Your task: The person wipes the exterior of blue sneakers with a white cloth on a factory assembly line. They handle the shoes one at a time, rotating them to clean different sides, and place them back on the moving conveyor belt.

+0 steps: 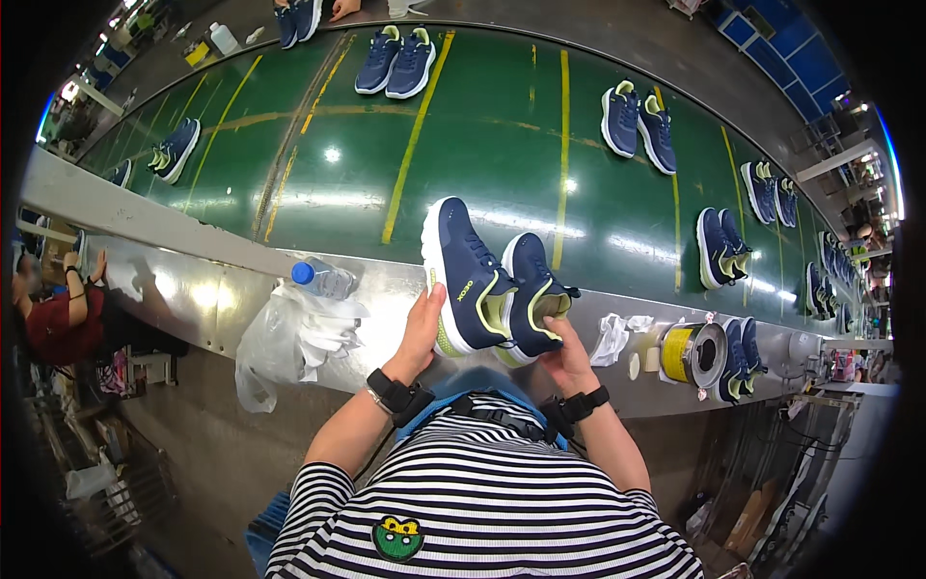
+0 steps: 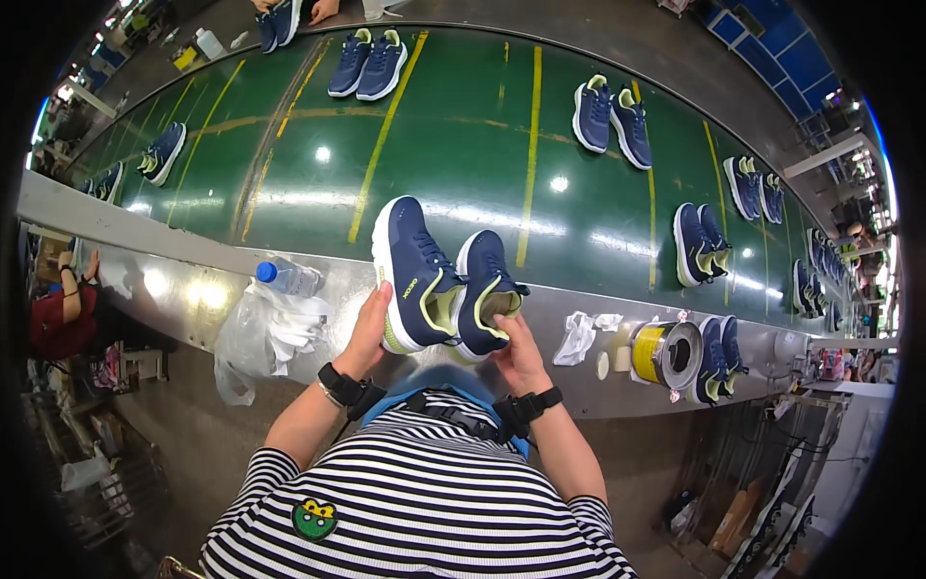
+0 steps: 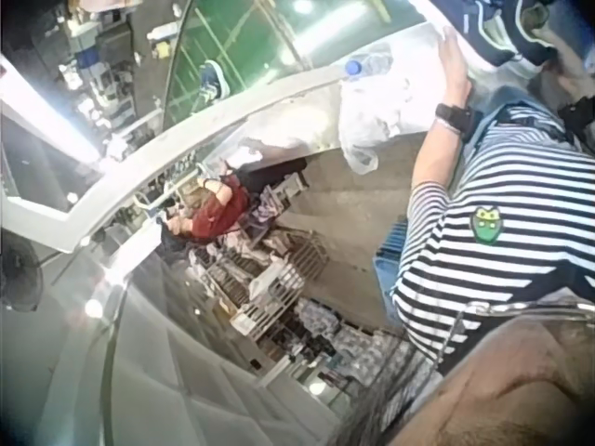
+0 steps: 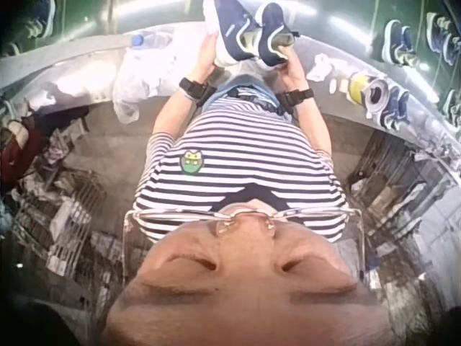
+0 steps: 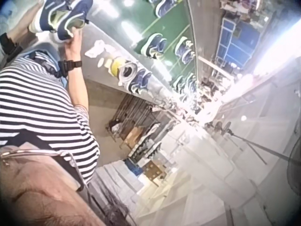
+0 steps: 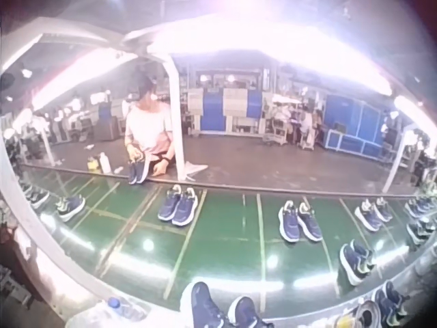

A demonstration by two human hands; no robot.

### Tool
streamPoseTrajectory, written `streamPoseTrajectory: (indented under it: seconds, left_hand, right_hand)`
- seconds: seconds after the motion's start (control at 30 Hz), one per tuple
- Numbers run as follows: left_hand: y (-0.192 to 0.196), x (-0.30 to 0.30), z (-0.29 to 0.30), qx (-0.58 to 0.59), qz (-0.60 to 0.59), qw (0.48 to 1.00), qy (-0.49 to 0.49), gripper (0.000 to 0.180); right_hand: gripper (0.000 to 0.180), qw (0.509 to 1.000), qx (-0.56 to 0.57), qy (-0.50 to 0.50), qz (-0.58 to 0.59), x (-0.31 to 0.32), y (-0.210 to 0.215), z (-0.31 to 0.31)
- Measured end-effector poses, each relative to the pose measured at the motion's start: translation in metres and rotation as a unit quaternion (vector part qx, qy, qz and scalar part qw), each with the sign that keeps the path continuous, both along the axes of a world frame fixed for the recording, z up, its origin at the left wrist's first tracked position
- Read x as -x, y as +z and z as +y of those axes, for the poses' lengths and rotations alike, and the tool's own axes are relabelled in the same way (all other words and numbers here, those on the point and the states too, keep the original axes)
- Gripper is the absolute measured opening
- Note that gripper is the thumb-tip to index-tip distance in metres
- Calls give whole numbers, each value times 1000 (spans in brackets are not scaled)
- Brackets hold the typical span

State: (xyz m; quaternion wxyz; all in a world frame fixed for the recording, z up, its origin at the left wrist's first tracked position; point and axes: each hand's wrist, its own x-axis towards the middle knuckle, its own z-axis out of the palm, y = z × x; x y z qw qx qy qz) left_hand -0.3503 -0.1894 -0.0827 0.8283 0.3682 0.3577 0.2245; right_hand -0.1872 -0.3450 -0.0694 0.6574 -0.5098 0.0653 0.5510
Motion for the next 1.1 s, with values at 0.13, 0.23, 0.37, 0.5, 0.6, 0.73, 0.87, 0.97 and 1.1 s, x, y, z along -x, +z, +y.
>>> streamPoseTrajectory:
  seconds: [0.13,0.23,0.37,0.5,0.6,0.73,0.87,0.97,1.1]
  left_hand:
    - [2,1,-2,-5,22,1000,-1,45]
    - [1,1,-4,-19,18,1000,4,45]
    - [-10,5,-5,-25,21,999,-17,43]
    - [-17,8,-5,-21,7,999,-28,44]
    - [-21,9,-5,-43,16,998,-36,47]
    - [-24,14,-4,-61,20,997,-49,50]
    - [-24,18,-3,-57,23,995,-78,50]
    - [-22,17,-3,-50,27,995,-81,50]
    - [-19,16,-2,-47,38,995,-78,50]
  right_hand:
    - [37,1000,-21,11,-10,0,-8,-4]
    - [36,1000,-7,3,-11,4,0,-3]
    - [40,997,-48,13,-51,1,-20,-12]
    - [42,998,-28,12,-63,1,-23,-15]
    - [49,995,-43,7,-91,2,-26,-16]
    - [64,973,-15,44,-227,4,-44,-23]
    - [67,924,38,124,-360,2,-61,-36]
    - [58,889,94,178,-411,-10,-53,-51]
    - [31,908,107,75,-397,-15,-25,-63]
